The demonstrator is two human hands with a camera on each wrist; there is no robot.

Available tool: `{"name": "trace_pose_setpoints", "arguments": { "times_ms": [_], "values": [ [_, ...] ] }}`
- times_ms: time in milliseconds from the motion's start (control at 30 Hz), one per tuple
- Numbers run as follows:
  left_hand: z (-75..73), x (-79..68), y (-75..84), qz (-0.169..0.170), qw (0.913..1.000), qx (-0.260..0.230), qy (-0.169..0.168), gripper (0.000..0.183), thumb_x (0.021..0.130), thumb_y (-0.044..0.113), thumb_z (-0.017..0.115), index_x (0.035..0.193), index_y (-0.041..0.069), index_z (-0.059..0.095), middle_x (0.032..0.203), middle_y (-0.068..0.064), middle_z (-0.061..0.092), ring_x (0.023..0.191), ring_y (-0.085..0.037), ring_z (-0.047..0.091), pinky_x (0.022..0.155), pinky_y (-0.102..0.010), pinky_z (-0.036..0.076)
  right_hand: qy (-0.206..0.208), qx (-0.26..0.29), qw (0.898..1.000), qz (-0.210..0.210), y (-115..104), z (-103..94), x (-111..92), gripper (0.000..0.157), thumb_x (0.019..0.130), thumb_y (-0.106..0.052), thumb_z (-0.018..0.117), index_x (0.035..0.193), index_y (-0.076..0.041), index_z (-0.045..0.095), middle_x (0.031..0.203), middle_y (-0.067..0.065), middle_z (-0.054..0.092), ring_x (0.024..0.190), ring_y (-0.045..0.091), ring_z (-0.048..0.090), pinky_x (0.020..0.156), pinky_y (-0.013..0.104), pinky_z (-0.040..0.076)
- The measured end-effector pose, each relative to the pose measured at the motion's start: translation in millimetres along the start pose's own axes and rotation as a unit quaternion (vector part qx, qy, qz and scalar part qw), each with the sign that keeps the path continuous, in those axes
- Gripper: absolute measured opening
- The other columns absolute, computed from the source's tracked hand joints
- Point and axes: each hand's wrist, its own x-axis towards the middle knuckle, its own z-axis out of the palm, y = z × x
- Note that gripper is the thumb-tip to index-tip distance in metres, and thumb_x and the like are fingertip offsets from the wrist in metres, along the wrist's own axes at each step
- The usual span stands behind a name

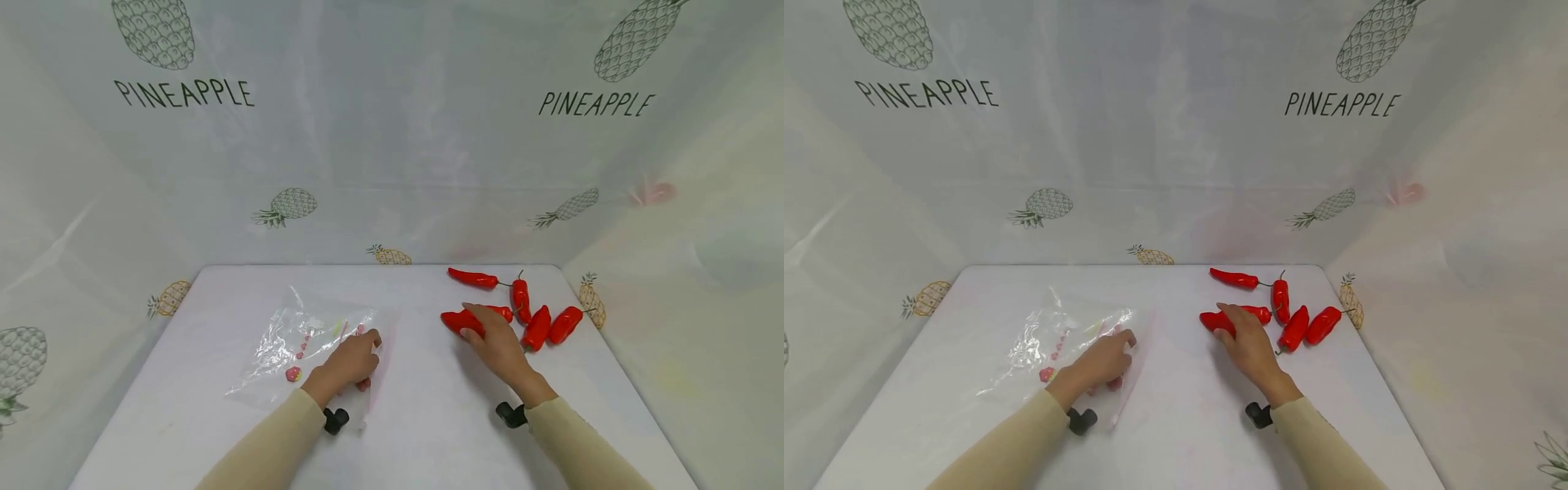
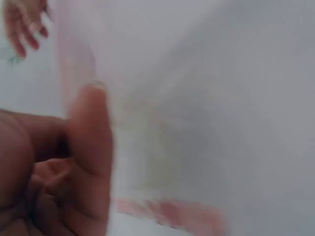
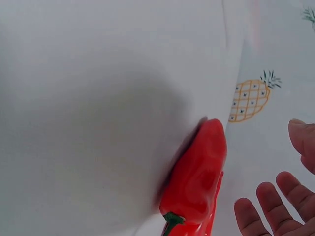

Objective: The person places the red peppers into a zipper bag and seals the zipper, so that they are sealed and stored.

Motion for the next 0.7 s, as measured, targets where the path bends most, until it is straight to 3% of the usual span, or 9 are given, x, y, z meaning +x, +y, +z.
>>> {"name": "trace_pose_setpoints", "arguments": {
  "times_ms": [67,133,233,300,367,567,700],
  "values": [
    [-6.6,-3.9,-1.8,-0.007,0.9977,-0.065,0.015,0.036,0.098,0.004,0.048,0.132,0.009,0.060,0.053,-0.003,0.065,0.044,-0.015,0.065,0.038,-0.027,0.044,-0.004,0.004,1.000,0.005,2,-1.3,2,0.065,0.098,-0.021,0.076,0.157,-0.017,0.050,0.155,0.016,0.053,0.141,0.040,0.049,0.106,0.063,0.054],
    [-12.7,-7.5,-3.1,-0.016,0.9893,-0.141,0.033,0.039,0.099,0.004,0.047,0.135,0.009,0.063,0.059,-0.005,0.068,0.048,-0.017,0.068,0.038,-0.029,0.051,-0.008,0.006,1.000,0.011,4,-2.5,3,0.064,0.098,-0.022,0.076,0.157,-0.017,0.050,0.155,0.016,0.053,0.141,0.040,0.048,0.107,0.063,0.054],
    [-20.9,-12.1,-5.1,-0.029,0.9642,-0.258,0.055,0.034,0.103,0.004,0.051,0.134,0.002,0.067,0.072,-0.012,0.072,0.057,-0.018,0.072,0.054,-0.031,0.063,-0.009,0.007,1.000,0.013,5,-4.2,6,0.064,0.099,-0.021,0.075,0.157,-0.016,0.049,0.155,0.018,0.053,0.141,0.041,0.049,0.108,0.064,0.052],
    [-25.6,-13.8,-6.4,-0.039,0.9513,-0.298,0.070,0.029,0.105,0.007,0.057,0.131,-0.001,0.068,0.080,-0.014,0.074,0.063,-0.018,0.074,0.063,-0.033,0.066,-0.007,0.009,1.000,0.015,5,-4.9,8,0.064,0.099,-0.021,0.075,0.157,-0.017,0.049,0.155,0.018,0.053,0.141,0.041,0.048,0.108,0.065,0.052],
    [-29.9,-15.5,-7.5,-0.044,0.9473,-0.307,0.082,0.028,0.104,0.012,0.064,0.128,-0.002,0.070,0.085,-0.016,0.076,0.066,-0.018,0.075,0.065,-0.033,0.067,-0.005,0.010,1.000,0.018,5,-5.5,9,0.064,0.099,-0.020,0.075,0.157,-0.017,0.049,0.155,0.018,0.053,0.141,0.041,0.048,0.108,0.065,0.052],
    [-39.1,-21.7,-13.3,-0.055,0.9581,-0.264,0.098,0.025,0.101,0.018,0.071,0.119,0.001,0.076,0.082,-0.015,0.077,0.064,-0.016,0.074,0.065,-0.030,0.066,-0.017,0.009,0.999,0.029,4,-6.0,11,0.063,0.099,-0.021,0.074,0.157,-0.017,0.050,0.157,0.018,0.051,0.142,0.042,0.047,0.109,0.064,0.052],
    [-41.8,-26.8,-20.0,-0.060,0.9501,-0.295,0.084,0.025,0.102,0.014,0.069,0.120,-0.005,0.072,0.081,-0.013,0.076,0.065,-0.016,0.074,0.065,-0.029,0.065,-0.028,-0.005,0.999,0.034,6,-7.7,13,0.062,0.099,-0.021,0.075,0.156,-0.018,0.051,0.157,0.018,0.051,0.142,0.041,0.048,0.106,0.062,0.055]
  ]
}}
